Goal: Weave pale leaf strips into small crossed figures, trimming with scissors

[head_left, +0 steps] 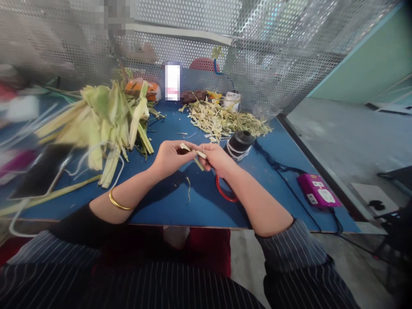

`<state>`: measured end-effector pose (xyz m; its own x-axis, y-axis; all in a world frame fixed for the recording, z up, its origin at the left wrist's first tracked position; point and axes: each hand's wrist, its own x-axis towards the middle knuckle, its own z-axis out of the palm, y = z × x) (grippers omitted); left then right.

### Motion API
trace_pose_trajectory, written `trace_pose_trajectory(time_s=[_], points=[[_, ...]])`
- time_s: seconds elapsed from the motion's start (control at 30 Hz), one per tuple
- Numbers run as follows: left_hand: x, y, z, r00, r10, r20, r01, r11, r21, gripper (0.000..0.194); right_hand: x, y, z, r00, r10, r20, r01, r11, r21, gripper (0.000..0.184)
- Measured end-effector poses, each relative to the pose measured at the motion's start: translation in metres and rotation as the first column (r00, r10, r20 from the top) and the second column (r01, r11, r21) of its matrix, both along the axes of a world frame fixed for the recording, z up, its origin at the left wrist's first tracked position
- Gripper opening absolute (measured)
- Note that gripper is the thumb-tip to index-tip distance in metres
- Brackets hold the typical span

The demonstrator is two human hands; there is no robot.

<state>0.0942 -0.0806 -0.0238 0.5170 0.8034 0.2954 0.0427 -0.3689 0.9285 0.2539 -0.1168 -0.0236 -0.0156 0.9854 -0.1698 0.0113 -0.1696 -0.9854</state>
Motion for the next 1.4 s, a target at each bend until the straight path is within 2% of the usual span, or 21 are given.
trace_pose_trajectory(time_s=[0.13, 0.2, 0.27, 0.3, 0.37, 0.43, 0.47, 0.53, 0.6, 0.7, 0.77, 0.87, 1.0, 1.07, 1.17, 1.27, 1.33, 1.4], points=[[0.002, 0.004, -0.003, 0.993, 0.089, 0.082, -0.078, 0.989, -0.129, 0.02, -0.001, 0.001, -0.003, 0.998, -0.001, 0.061, -0.001, 1.0, 0.024, 0.019], [0.002, 0.007, -0.004, 0.979, 0.148, 0.139, -0.116, 0.97, -0.214, 0.02, -0.002, 0.0, -0.002, 0.981, -0.027, 0.192, 0.007, 0.995, 0.102, 0.02], [0.002, 0.01, -0.005, 0.963, 0.204, 0.178, -0.153, 0.952, -0.267, 0.02, -0.004, -0.004, 0.0, 0.9, -0.097, 0.425, -0.012, 0.969, 0.247, 0.019], [0.002, 0.01, -0.005, 0.956, 0.228, 0.187, -0.171, 0.946, -0.275, 0.02, -0.005, -0.006, 0.001, 0.814, -0.154, 0.56, -0.049, 0.943, 0.33, 0.019], [0.002, 0.011, -0.006, 0.948, 0.257, 0.187, -0.201, 0.941, -0.272, 0.019, -0.008, -0.012, 0.003, 0.556, -0.285, 0.781, -0.188, 0.872, 0.452, 0.02], [0.002, 0.011, -0.007, 0.952, 0.252, 0.175, -0.201, 0.943, -0.266, 0.017, -0.011, -0.018, 0.003, 0.298, -0.382, 0.875, -0.338, 0.815, 0.471, 0.025], [0.002, 0.011, -0.007, 0.956, 0.239, 0.169, -0.189, 0.945, -0.266, 0.016, -0.011, -0.02, 0.003, 0.207, -0.408, 0.889, -0.398, 0.795, 0.458, 0.026], [0.002, 0.011, -0.008, 0.965, 0.211, 0.159, -0.163, 0.949, -0.269, 0.013, -0.011, -0.021, 0.003, 0.12, -0.438, 0.891, -0.486, 0.757, 0.437, 0.026], [0.002, 0.011, -0.008, 0.975, 0.173, 0.139, -0.127, 0.948, -0.293, 0.012, -0.01, -0.02, 0.004, 0.124, -0.474, 0.872, -0.529, 0.712, 0.463, 0.026], [0.001, 0.01, -0.006, 0.987, 0.11, 0.115, -0.061, 0.929, -0.365, 0.014, -0.006, -0.014, 0.005, 0.225, -0.552, 0.803, -0.499, 0.643, 0.581, 0.026], [0.0, 0.009, -0.004, 0.991, 0.063, 0.119, -0.01, 0.914, -0.407, 0.015, -0.004, -0.011, 0.004, 0.279, -0.561, 0.779, -0.464, 0.631, 0.621, 0.025], [-0.001, 0.006, 0.0, 0.992, -0.016, 0.123, 0.075, 0.87, -0.488, 0.016, -0.003, -0.006, -0.002, 0.269, -0.531, 0.804, -0.446, 0.671, 0.592, 0.026], [-0.003, 0.006, 0.004, 0.984, -0.102, 0.145, 0.169, 0.78, -0.602, 0.018, -0.002, -0.005, -0.008, 0.242, -0.509, 0.826, -0.435, 0.704, 0.561, 0.027], [-0.004, 0.006, 0.005, 0.979, -0.12, 0.162, 0.194, 0.779, -0.596, 0.019, -0.001, -0.006, -0.007, 0.266, -0.492, 0.829, -0.403, 0.724, 0.56, 0.028], [-0.003, 0.006, 0.005, 0.981, -0.112, 0.16, 0.181, 0.833, -0.523, 0.016, 0.0, -0.008, -0.003, 0.317, -0.457, 0.831, -0.338, 0.765, 0.549, 0.028], [-0.003, 0.006, 0.004, 0.99, -0.105, 0.095, 0.137, 0.883, -0.45, 0.01, 0.001, -0.008, 0.003, 0.405, -0.409, 0.818, -0.317, 0.776, 0.546, 0.024], [-0.003, 0.006, 0.004, 0.991, -0.123, 0.048, 0.132, 0.899, -0.417, 0.009, 0.003, -0.007, 0.006, 0.509, -0.346, 0.788, -0.294, 0.791, 0.537, 0.02], [-0.004, 0.006, 0.004, 0.986, -0.165, 0.029, 0.162, 0.897, -0.412, 0.01, 0.006, -0.004, 0.009, 0.645, -0.241, 0.725, -0.229, 0.844, 0.485, 0.018]])
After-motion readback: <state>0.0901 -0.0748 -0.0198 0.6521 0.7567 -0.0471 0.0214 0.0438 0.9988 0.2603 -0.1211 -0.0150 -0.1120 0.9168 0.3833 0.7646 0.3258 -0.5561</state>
